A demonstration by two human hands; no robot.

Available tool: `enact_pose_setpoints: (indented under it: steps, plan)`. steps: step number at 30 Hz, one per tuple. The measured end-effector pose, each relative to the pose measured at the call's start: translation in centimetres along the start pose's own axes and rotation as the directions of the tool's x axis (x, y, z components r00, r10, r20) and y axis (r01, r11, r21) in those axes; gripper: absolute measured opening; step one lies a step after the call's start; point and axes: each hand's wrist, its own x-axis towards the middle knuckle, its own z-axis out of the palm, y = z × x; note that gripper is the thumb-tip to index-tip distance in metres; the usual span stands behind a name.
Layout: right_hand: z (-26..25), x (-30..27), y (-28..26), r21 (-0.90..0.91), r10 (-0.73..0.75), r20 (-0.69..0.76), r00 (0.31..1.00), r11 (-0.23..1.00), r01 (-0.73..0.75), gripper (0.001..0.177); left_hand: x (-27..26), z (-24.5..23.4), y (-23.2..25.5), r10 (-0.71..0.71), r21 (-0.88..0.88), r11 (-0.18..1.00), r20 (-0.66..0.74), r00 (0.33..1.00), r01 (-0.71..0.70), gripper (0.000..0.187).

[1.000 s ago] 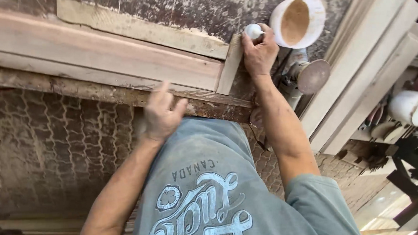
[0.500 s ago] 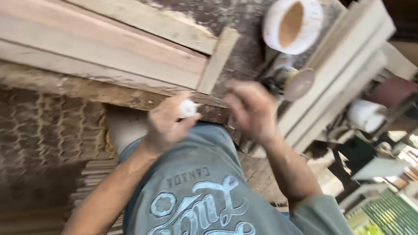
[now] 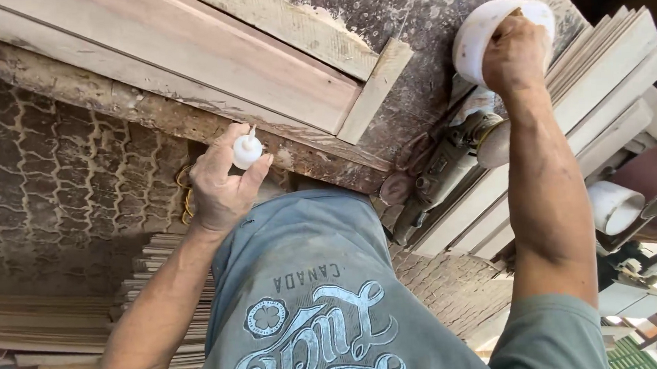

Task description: Sanding wooden boards and applying glue for assembly at a workshop workbench.

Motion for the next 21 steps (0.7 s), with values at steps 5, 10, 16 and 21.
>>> enact_pose_setpoints:
  steps: [5, 10, 16, 21]
  plan:
    - [-9.0, -5.2, -8.4, 0.286, -0.093, -0.493, 0.865, 0.922, 0.263, 0.025, -0.1, -0.2, 0.7, -0.08, 0.14, 0.988, 0.125, 0.989, 0.062, 0.047]
    - [-2.6, -10.5, -20.4, 0.488, -0.152, -0.521, 0.84, 0.754, 0.44, 0.007, 0.1, 1.4, 0.3, -0.058, -0.084, 0.995, -0.012, 0.998, 0.057, 0.04]
    - [-1.0, -8.1, -27.1, 0.401, -0.128, -0.623, 0.772, 0.795, 0.455, 0.008, -1.3, 2.5, -0.2, -0.083, -0.065, 0.994, -0.001, 0.997, 0.083, 0.042]
    - [0.1, -9.9, -27.2, 0.21, -0.2, -0.589, 0.783, 0.898, 0.388, 0.03, -1.1, 2.6, 0.1, -0.085, -0.063, 0.994, 0.024, 0.996, 0.087, 0.041]
